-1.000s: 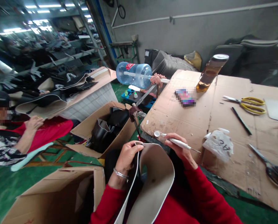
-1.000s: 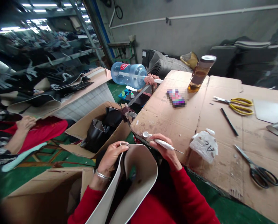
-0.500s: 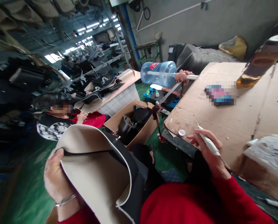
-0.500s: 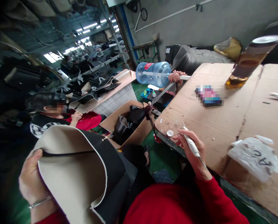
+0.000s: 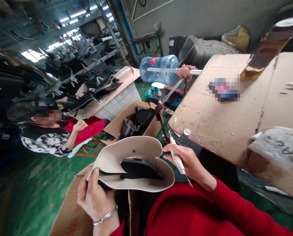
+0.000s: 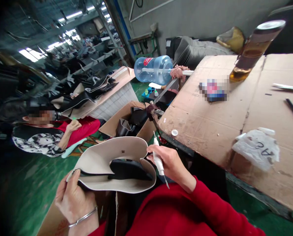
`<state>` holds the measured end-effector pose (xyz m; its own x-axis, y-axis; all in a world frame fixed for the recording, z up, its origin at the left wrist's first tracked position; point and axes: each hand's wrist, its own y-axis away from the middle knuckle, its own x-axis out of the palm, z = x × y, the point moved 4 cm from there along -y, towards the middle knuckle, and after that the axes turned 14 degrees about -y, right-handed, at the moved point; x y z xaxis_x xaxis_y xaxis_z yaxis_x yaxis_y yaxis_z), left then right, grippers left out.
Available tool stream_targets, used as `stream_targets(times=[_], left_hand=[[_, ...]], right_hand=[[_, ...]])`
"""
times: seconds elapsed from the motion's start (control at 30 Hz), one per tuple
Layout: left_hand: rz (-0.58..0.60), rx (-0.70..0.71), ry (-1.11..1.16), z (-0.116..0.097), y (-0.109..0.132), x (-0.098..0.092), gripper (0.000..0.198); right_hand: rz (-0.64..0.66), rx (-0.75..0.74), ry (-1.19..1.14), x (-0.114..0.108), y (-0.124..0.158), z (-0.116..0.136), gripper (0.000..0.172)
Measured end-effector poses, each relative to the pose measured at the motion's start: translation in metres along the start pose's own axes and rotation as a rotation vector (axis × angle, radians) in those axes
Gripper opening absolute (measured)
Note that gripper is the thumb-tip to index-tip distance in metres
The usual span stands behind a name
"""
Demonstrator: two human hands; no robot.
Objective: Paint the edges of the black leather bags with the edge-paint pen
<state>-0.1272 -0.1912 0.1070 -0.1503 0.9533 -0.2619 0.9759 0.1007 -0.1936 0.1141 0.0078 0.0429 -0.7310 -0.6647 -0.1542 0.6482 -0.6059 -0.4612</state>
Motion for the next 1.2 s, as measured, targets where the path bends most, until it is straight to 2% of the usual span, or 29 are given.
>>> stream_targets(times=[0.13, 0.27, 0.4, 0.5, 0.6, 0.8, 0.9, 1.2], left_hand=[[-0.045, -0.09, 0.063, 0.004, -0.001, 0.003, 0.027], [-0.028, -0.138, 0.095, 0.011, -0.001, 0.003, 0.031], [0.007, -0.254, 0.125, 0.031, -0.004, 0.001, 0.032], [0.009, -0.25, 0.134, 0.046, -0.007, -0.003, 0.031], [0.025, -0.254, 0.121, 0.061, -0.007, -0.007, 0.033], [0.02, -0.271, 0.125, 0.085, -0.005, -0.015, 0.035], [0.005, -0.277, 0.112, 0.088, -0.003, -0.021, 0.037], [0.011, -0.364, 0.132, 0.086, 0.002, -0.028, 0.042]], right_hand=[[0.093, 0.018, 0.113, 0.009, -0.005, 0.009, 0.026], [0.241, -0.03, 0.222, 0.03, -0.007, 0.021, 0.04], [0.378, -0.08, 0.342, 0.052, 0.0, 0.023, 0.033], [0.429, -0.071, 0.378, 0.06, 0.007, 0.016, 0.042], [0.414, -0.05, 0.342, 0.059, 0.013, 0.009, 0.04], [0.28, -0.014, 0.308, 0.054, 0.022, -0.003, 0.021], [0.261, 0.033, 0.303, 0.057, 0.026, -0.008, 0.019], [0.253, 0.024, 0.234, 0.067, 0.031, -0.009, 0.022]])
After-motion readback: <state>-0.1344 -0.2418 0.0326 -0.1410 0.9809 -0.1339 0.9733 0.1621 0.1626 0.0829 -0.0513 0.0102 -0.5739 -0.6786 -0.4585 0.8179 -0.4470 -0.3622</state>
